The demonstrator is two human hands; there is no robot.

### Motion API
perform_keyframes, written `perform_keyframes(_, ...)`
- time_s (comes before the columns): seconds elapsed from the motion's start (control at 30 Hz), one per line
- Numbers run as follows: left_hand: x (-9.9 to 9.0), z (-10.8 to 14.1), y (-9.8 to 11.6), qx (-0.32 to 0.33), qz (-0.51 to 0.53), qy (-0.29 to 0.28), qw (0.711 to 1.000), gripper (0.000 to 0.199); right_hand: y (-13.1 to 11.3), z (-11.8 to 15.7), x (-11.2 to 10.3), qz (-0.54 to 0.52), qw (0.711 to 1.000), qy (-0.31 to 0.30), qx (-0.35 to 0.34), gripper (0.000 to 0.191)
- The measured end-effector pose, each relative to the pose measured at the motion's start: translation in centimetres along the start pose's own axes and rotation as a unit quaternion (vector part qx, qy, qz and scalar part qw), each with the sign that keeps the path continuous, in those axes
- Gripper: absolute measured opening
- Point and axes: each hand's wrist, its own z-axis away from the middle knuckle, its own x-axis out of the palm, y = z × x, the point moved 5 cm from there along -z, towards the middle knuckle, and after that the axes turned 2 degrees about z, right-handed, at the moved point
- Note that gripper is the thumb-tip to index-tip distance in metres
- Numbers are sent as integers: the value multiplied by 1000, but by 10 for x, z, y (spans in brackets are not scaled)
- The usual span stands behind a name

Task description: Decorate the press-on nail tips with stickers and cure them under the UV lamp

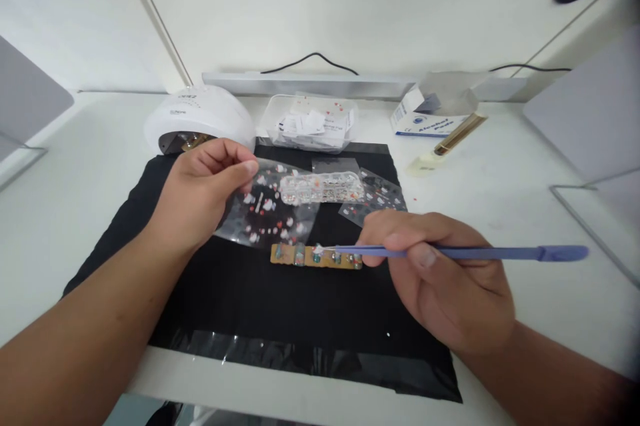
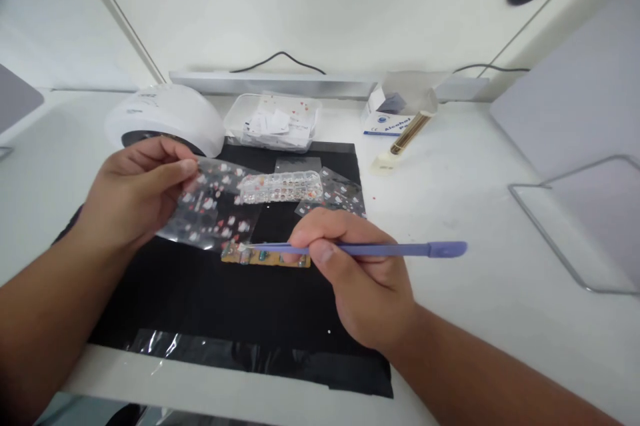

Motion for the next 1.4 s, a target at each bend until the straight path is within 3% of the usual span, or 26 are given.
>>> perform_keyframes(0.1, -12, -12, -12, 3, -85, 66, 994, 8, 4, 0, 1, 27, 1000, -8, 3, 20)
perform_keyframes(0.17, -18, -14, -11, 46, -174, 105, 978, 11, 6, 1, 3, 47, 999, -16, 19, 20)
perform_keyframes(0.23, -17, -11, -5, 104, -240, 108, 959, 17, 10, 2, 3, 70, 996, -14, 43, 20)
perform_keyframes(0.3, -11, -6, 1, 153, -263, 55, 951, 17, 13, 3, 3, 92, 994, -5, 65, 19)
perform_keyframes(0.47, 18, 10, 16, 239, -266, -183, 916, 17, 17, 3, 2, 115, 990, 7, 82, 17)
perform_keyframes(0.57, 31, 20, 18, 217, -284, -296, 886, 16, 18, 2, 2, 132, 987, 15, 85, 15)
perform_keyframes(0.67, 38, 28, 15, 162, -320, -359, 862, 18, 18, 3, 1, 150, 984, 20, 90, 15)
perform_keyframes(0.8, 43, 34, 12, 147, -352, -383, 841, 25, 17, 3, 2, 162, 983, 18, 85, 16)
perform_keyframes(0.9, 44, 35, 13, 150, -343, -381, 846, 23, 16, 3, 2, 154, 985, 20, 76, 16)
perform_keyframes(1.1, 41, 32, 22, 143, -231, -352, 896, 4, 14, 4, 3, 101, 993, 12, 64, 17)
perform_keyframes(1.4, 41, 32, 16, 95, -178, -349, 915, 4, 11, 5, 4, 87, 996, -12, 26, 22)
